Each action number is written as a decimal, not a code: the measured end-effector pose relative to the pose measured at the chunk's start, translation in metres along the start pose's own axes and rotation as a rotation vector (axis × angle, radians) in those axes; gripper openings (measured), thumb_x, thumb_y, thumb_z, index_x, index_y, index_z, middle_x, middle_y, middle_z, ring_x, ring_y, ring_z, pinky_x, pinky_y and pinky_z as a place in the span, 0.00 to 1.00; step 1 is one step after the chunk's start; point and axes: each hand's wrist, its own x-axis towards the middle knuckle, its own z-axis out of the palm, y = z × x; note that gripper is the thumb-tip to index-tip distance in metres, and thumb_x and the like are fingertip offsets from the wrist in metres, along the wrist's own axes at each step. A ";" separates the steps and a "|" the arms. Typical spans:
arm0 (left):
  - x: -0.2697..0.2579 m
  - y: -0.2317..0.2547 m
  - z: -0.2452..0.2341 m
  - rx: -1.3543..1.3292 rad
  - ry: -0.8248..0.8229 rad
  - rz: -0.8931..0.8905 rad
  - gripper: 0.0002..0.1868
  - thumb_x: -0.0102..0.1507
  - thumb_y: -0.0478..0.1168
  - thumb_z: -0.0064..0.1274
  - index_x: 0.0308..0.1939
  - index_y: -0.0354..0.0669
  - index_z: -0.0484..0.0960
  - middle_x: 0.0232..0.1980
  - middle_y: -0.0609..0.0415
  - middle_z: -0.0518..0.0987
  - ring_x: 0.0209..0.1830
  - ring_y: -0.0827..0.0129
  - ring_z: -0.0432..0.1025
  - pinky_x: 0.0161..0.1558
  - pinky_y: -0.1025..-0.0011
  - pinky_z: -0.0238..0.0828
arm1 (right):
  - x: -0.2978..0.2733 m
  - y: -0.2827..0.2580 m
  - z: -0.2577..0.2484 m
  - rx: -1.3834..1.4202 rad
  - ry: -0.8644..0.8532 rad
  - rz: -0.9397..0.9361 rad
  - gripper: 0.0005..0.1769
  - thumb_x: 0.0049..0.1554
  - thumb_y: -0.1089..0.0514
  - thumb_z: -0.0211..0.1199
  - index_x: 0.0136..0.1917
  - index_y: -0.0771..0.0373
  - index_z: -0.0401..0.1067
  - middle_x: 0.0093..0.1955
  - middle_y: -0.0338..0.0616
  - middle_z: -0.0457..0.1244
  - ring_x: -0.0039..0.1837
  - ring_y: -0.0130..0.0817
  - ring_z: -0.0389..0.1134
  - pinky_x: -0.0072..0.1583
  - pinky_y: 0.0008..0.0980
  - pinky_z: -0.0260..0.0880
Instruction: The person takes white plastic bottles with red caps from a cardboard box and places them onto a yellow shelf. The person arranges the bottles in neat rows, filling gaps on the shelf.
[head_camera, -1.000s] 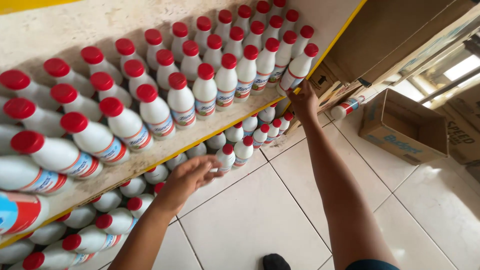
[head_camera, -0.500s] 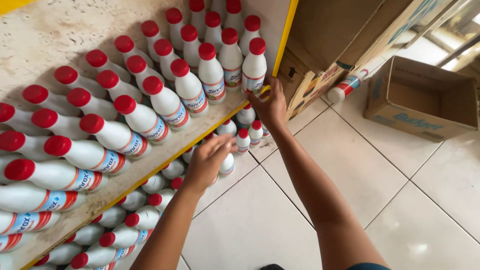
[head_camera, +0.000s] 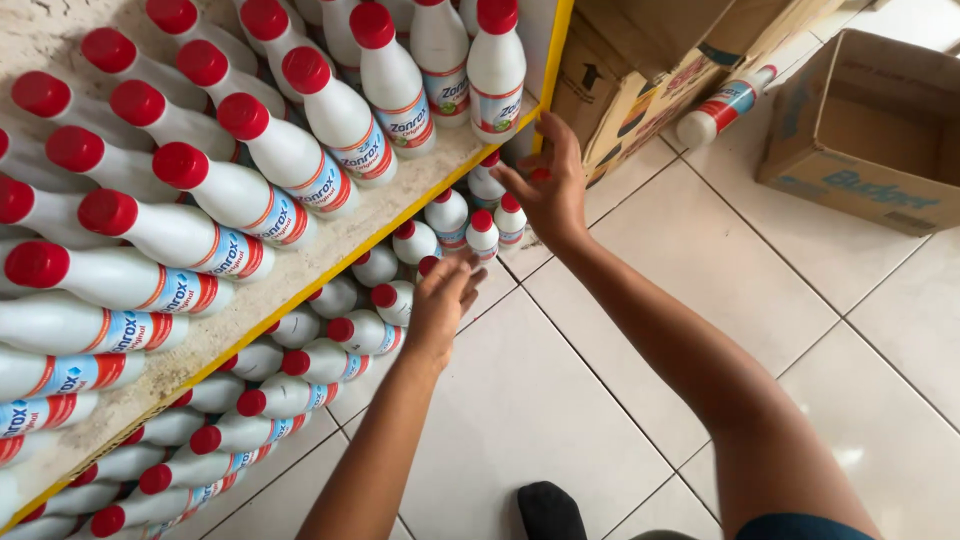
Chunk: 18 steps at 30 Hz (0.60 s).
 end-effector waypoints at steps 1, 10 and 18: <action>0.004 -0.015 -0.004 0.016 0.035 -0.022 0.23 0.69 0.44 0.46 0.67 0.43 0.75 0.62 0.59 0.80 0.61 0.69 0.75 0.56 0.72 0.66 | -0.011 0.007 -0.002 0.033 -0.027 0.009 0.47 0.50 0.59 0.81 0.74 0.65 0.57 0.67 0.52 0.60 0.52 0.34 0.72 0.51 0.32 0.78; 0.042 -0.129 -0.020 0.172 0.266 -0.092 0.25 0.70 0.42 0.46 0.71 0.38 0.71 0.63 0.48 0.78 0.58 0.69 0.69 0.57 0.71 0.63 | -0.117 0.111 0.053 -0.122 -0.240 0.231 0.33 0.53 0.57 0.76 0.68 0.61 0.66 0.61 0.44 0.68 0.55 0.35 0.73 0.53 0.36 0.76; 0.029 -0.128 -0.031 0.177 0.263 -0.073 0.27 0.69 0.41 0.45 0.72 0.36 0.67 0.72 0.46 0.72 0.72 0.65 0.66 0.70 0.70 0.58 | -0.133 0.096 0.103 -0.264 -0.028 0.357 0.47 0.46 0.52 0.79 0.73 0.53 0.59 0.64 0.46 0.60 0.62 0.43 0.67 0.59 0.42 0.71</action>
